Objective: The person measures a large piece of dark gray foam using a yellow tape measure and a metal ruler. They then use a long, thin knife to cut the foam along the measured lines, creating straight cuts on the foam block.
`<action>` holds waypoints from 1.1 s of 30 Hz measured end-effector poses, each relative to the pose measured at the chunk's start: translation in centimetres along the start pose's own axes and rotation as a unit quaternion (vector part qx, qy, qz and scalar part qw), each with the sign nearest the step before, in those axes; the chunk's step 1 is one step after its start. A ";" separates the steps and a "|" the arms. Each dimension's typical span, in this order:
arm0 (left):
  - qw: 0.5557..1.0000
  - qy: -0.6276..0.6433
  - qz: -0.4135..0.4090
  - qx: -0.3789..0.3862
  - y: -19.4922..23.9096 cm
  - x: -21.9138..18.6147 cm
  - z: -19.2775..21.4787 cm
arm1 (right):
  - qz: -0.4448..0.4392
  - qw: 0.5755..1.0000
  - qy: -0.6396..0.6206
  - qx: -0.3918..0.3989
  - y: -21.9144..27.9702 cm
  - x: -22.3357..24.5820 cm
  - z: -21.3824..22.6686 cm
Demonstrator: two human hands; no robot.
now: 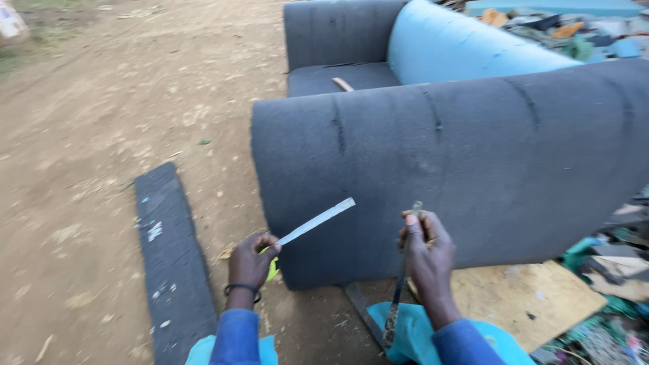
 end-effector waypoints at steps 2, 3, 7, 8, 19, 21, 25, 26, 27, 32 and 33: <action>1.000 0.014 -0.022 0.006 0.2 -0.8 -0.6 | -0.007 0.999 -0.047 -0.026 0.6 0.1 -0.1; 1.000 -0.017 -0.010 0.009 0.2 -0.7 -1.1 | -0.041 0.992 -0.110 -0.046 0.9 -0.4 -0.1; 0.999 0.027 -0.029 0.016 1.3 -6.2 -1.6 | -0.186 0.925 -0.306 -0.126 1.1 -4.1 1.5; 0.999 0.031 -0.036 0.022 1.3 -7.1 -2.5 | -0.179 0.926 -0.305 -0.133 0.4 -3.6 3.7; 0.962 0.112 -0.249 -0.016 9.0 -25.2 -7.3 | -0.103 0.993 -0.043 -0.045 2.9 21.5 25.7; 0.949 0.105 -0.297 -0.031 9.8 -29.2 -6.7 | -0.068 0.996 0.029 -0.050 4.4 22.9 30.8; 0.943 0.065 -0.325 -0.014 14.1 -35.1 -4.1 | -0.113 0.967 0.221 -0.063 9.4 23.2 38.4; 0.943 0.064 -0.325 -0.020 14.3 -36.0 -3.6 | -0.109 0.968 0.220 -0.058 9.6 23.1 39.0; 0.941 0.048 -0.334 -0.018 14.6 -37.1 -3.6 | -0.104 0.968 0.219 -0.066 9.7 23.2 39.9; 0.936 0.005 -0.351 0.004 15.6 -40.4 -3.4 | -0.095 0.958 0.258 -0.076 10.2 23.8 40.3; 0.936 -0.012 -0.351 0.011 15.5 -41.0 -3.6 | -0.081 0.944 0.310 -0.073 10.1 24.3 40.3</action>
Point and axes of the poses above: each hand's wrist, its own y-axis away from the middle knuckle, its own z-axis out of the back of the hand, x = y × z, the point moved 10 cm from there along -y, towards the middle knuckle, and after that the axes turned 10 degrees about -y, right-handed, at the moved point
